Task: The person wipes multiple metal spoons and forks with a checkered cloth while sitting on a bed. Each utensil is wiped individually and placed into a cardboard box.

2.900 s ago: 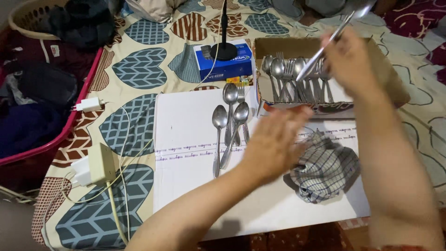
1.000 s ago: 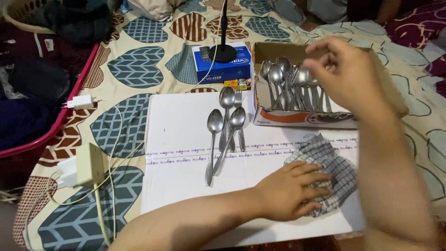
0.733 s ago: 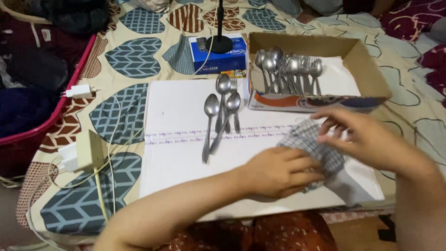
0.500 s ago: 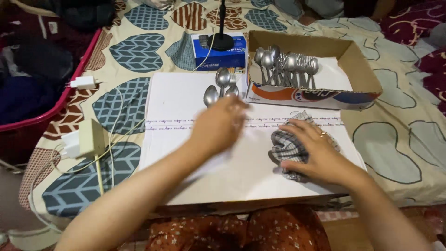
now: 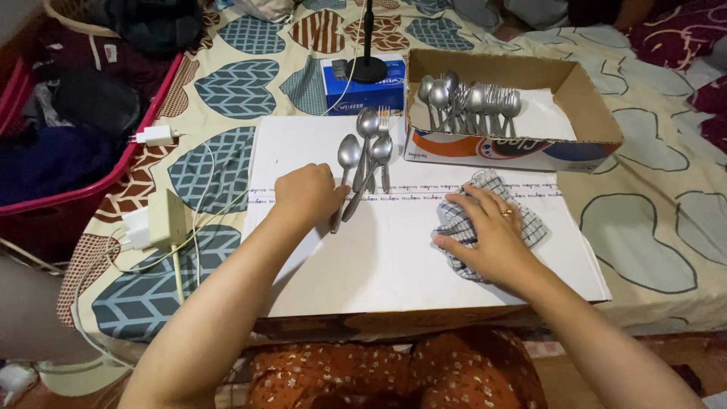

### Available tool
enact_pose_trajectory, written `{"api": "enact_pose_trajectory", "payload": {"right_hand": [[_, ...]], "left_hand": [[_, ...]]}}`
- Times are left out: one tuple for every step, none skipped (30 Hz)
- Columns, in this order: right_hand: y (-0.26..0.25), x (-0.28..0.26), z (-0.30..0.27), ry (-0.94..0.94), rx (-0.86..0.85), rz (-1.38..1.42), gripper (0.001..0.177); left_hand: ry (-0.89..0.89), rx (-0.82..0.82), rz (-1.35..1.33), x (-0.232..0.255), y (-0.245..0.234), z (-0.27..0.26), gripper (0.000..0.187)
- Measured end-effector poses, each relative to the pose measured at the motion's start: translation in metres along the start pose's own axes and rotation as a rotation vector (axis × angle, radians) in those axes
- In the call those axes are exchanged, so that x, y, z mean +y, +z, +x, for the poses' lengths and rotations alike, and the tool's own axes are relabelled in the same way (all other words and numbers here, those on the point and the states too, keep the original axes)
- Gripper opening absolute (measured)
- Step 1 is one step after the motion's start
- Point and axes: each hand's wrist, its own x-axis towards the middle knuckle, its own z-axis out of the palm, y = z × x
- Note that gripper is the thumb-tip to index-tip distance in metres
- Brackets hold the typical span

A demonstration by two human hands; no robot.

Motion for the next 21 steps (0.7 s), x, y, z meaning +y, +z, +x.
{"api": "enact_pose_trajectory", "payload": {"right_hand": [[-0.002,-0.002,-0.002,0.016,-0.005,-0.013,0.073],[-0.003,-0.003,-0.003,0.032,-0.011,-0.026,0.075],[-0.004,-0.005,-0.003,0.031,-0.010,-0.026,0.075],[-0.005,-0.006,-0.002,0.046,-0.026,-0.049,0.075],[-0.005,-0.007,-0.002,0.060,-0.042,-0.071,0.074],[-0.005,-0.008,-0.001,0.060,-0.041,-0.070,0.074],[-0.005,-0.008,-0.001,0.066,-0.049,-0.096,0.071],[-0.005,-0.009,0.000,0.073,-0.056,-0.122,0.067],[-0.004,-0.007,0.000,0.073,-0.057,-0.123,0.067],[-0.003,-0.004,-0.001,0.053,-0.034,-0.115,0.064],[-0.001,-0.002,-0.001,0.034,-0.010,-0.108,0.061],[-0.001,-0.001,-0.001,0.035,-0.010,-0.108,0.061],[0.000,0.001,-0.002,0.023,-0.006,-0.110,0.060],[0.000,0.002,-0.002,0.011,-0.002,-0.113,0.059],[0.001,0.002,-0.003,0.011,-0.001,-0.113,0.059],[0.001,0.002,-0.004,0.011,0.003,-0.111,0.059],[0.001,0.003,-0.004,0.010,0.007,-0.109,0.059],[0.001,0.003,-0.004,0.009,0.007,-0.109,0.059],[0.000,0.003,-0.004,0.006,0.006,-0.106,0.059],[0.000,0.003,-0.003,0.004,0.005,-0.103,0.059],[-0.001,0.003,-0.003,0.004,0.006,-0.103,0.059]], "left_hand": [[0.000,0.018,0.020,-0.002,0.005,0.007,0.040],[0.000,0.036,0.041,-0.004,0.009,0.014,0.036],[-0.001,0.037,0.041,-0.006,0.011,0.016,0.036],[-0.022,0.036,0.007,-0.008,0.014,0.018,0.033],[-0.044,0.035,-0.025,-0.011,0.016,0.021,0.031],[-0.044,0.036,-0.024,-0.010,0.015,0.018,0.031],[-0.058,0.040,-0.024,-0.010,0.015,0.015,0.030],[-0.072,0.044,-0.024,-0.009,0.014,0.013,0.029],[-0.072,0.043,-0.025,-0.010,0.013,0.013,0.029],[-0.070,0.043,-0.001,-0.011,0.012,0.014,0.031],[-0.067,0.044,0.023,-0.011,0.011,0.015,0.033],[-0.066,0.044,0.023,-0.016,0.013,0.019,0.033],[-0.084,0.031,0.016,-0.021,0.016,0.022,0.035],[-0.103,0.018,0.009,-0.026,0.018,0.026,0.038],[-0.102,0.019,0.009,-0.023,0.010,0.017,0.038],[-0.135,-0.017,-0.034,-0.020,0.002,0.009,0.038],[-0.167,-0.053,-0.078,-0.018,-0.006,0.001,0.038],[-0.168,-0.052,-0.078,-0.018,-0.010,-0.002,0.038],[-0.172,-0.067,-0.098,-0.018,-0.015,-0.006,0.039],[-0.176,-0.081,-0.119,-0.019,-0.020,-0.009,0.041],[-0.176,-0.081,-0.119,-0.022,-0.021,-0.010,0.041]]}}
